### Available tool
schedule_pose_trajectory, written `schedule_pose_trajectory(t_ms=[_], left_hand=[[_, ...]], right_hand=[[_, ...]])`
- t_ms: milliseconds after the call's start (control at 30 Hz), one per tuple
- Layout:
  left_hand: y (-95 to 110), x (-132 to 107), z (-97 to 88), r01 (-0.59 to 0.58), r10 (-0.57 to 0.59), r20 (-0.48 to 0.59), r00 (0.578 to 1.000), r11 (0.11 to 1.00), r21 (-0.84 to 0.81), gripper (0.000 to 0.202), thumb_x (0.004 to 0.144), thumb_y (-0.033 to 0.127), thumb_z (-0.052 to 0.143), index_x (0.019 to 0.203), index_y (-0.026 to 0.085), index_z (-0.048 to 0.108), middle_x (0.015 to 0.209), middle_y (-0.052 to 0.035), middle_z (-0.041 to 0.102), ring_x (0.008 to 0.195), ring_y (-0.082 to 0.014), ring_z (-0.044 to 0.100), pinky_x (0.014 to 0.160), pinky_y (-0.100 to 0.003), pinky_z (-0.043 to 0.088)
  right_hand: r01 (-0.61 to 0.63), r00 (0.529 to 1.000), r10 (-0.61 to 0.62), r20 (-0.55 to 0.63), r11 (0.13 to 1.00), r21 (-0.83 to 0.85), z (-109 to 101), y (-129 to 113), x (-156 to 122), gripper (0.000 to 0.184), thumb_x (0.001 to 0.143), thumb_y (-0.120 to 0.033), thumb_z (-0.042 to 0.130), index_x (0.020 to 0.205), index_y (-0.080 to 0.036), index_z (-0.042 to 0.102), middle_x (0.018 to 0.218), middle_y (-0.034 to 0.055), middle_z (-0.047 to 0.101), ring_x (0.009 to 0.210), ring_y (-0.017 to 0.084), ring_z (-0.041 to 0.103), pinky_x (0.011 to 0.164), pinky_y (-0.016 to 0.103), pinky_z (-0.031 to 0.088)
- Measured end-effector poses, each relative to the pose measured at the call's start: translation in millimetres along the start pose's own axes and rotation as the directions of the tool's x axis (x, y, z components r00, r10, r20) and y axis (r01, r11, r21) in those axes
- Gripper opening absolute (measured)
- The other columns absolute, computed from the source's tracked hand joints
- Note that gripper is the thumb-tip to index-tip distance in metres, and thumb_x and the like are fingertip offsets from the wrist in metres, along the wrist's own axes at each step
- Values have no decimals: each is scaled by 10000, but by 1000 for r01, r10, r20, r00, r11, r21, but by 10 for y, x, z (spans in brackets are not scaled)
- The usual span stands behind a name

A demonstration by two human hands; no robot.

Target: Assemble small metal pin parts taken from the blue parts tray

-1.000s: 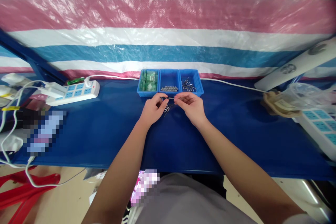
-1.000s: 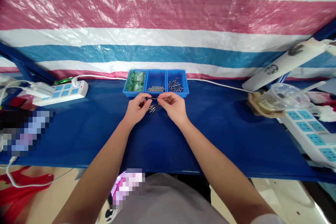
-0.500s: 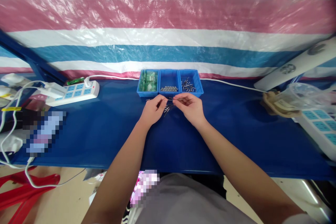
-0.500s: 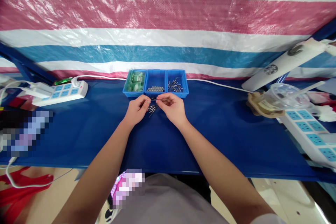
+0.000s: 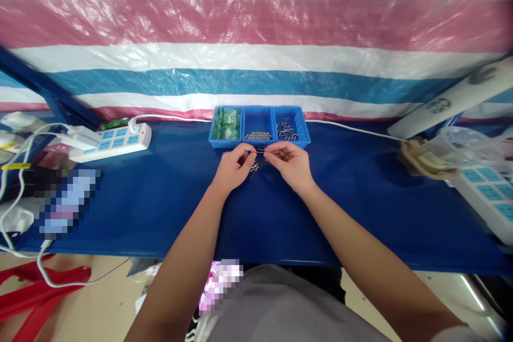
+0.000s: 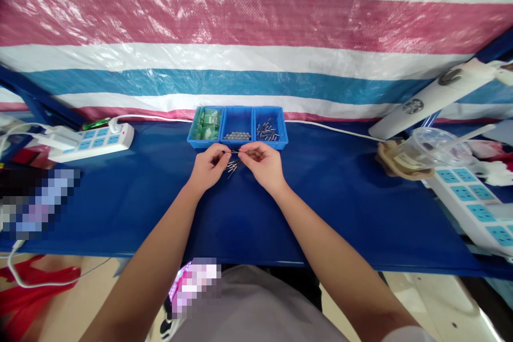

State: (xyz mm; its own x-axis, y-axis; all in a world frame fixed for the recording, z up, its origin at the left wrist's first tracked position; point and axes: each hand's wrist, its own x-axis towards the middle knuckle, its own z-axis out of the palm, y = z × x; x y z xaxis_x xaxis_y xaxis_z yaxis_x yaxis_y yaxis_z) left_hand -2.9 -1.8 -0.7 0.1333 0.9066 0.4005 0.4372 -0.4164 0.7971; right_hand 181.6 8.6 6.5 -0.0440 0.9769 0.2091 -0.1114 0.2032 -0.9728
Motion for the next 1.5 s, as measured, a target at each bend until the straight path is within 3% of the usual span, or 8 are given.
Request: schedule_pose_trajectory(t_ms=[200,467,867,1100,1500], left_hand=[[-6,-2,6,3,-3,17,1000,1000,-11,247,985,399,545,876,195,632,648,40,547,560,-89,491,575,-227,387],[0,4,11,10,-10,-14,1000,1000,-9,174,966,363,573,1031,212,628,606,66,535,522,-85,481,585,-217,409],[3,-3,9,46,-46,18,999,999,-5,304,993,437,516,857,188,627,630,32,562,560,-95,492,568,-225,399],[10,7,19,9,-9,-23,1000,1000,21,201,957,371,595,1053,207,661,603,61,556,531,-87,505,607,-215,437],[-34,7,9,62,-63,26,998,996,60,304,992,439,529,909,185,674,682,16,658,595,-106,565,600,-228,423]], right_hand=[[-4,1000,3,23,1000,25,-1,-3,1,233,713,-345,875,869,-233,742,898,33,770,817,185,733,803,363,628],[-17,1000,17,11,1000,6,-10,-29,9,244,719,-381,870,855,-228,738,870,33,770,762,179,724,762,360,627],[2,997,2,75,999,-49,-29,23,-2,270,739,-421,854,897,-234,740,898,45,772,812,204,730,807,390,628],[-8,998,9,59,1000,-18,-21,12,5,267,723,-402,868,886,-228,746,888,42,775,800,199,734,807,390,630],[-13,997,16,75,999,-43,-24,29,-1,267,732,-421,861,893,-239,750,888,46,777,810,212,738,818,407,636]])
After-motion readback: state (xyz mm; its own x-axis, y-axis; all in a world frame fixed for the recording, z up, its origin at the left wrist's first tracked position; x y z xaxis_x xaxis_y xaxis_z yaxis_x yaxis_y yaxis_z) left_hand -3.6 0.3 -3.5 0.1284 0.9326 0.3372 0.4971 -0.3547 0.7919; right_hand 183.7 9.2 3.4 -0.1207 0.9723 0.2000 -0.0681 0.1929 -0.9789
